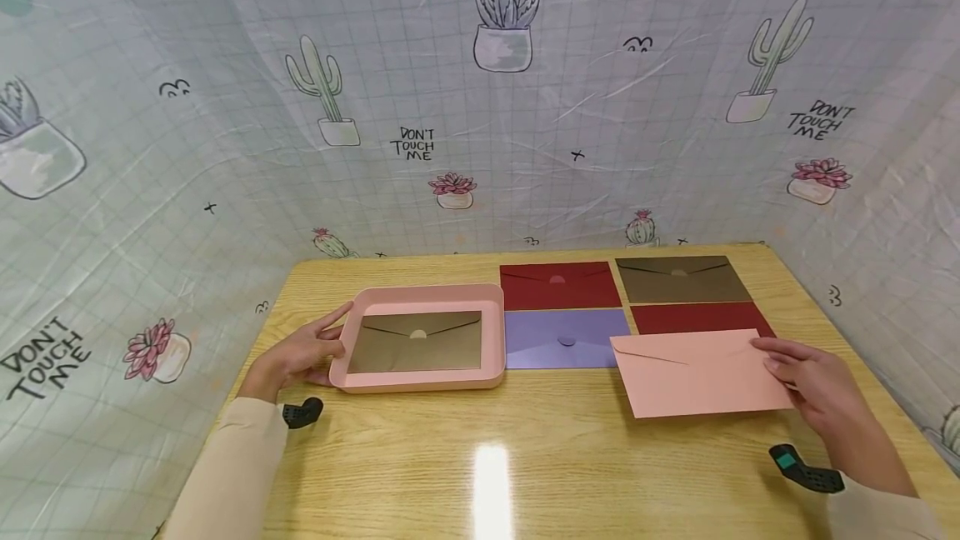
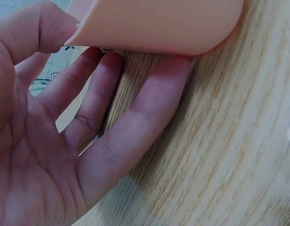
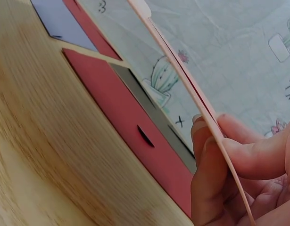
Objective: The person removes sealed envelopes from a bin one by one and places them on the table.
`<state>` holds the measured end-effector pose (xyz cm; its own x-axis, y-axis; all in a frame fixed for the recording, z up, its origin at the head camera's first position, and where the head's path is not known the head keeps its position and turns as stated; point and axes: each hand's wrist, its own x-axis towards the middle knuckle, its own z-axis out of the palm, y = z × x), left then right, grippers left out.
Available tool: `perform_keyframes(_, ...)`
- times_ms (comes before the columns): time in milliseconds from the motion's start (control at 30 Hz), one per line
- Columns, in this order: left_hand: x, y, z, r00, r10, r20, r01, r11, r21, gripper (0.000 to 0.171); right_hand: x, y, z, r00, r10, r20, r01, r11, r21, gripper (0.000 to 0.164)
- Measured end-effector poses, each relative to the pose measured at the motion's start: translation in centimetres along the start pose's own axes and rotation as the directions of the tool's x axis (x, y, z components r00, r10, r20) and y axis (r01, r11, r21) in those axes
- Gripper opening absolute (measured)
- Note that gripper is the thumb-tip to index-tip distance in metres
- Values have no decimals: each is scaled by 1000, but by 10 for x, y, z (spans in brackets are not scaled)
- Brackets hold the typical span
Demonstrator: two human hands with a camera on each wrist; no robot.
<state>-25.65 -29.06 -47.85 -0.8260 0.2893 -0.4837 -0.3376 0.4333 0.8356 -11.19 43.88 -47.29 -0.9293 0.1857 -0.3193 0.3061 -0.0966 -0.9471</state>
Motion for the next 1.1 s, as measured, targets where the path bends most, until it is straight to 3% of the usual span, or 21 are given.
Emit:
perform_keyframes(400,-2,-6,3,1000,-5,-2,5,1000,-6,104,-4,5,-21,999,-18,49,15,999,47,44)
perform_keyframes(633,-4,-4,5,1000,-8,0,8,1000,-5,103,-6,4,-28,999,24,32,-25,1000,17,49)
perform_keyframes(933,-6,-1,3,1000,-5,-4,5,1000,12,102,-2,10,-34,1000,24,-6,-24,999,-42,49)
perform_keyframes(1100,-6,-1,6,1000,-5,0,5,1000,2,103,-3,15,-40,1000,14,-8,-14,1000,-26,51)
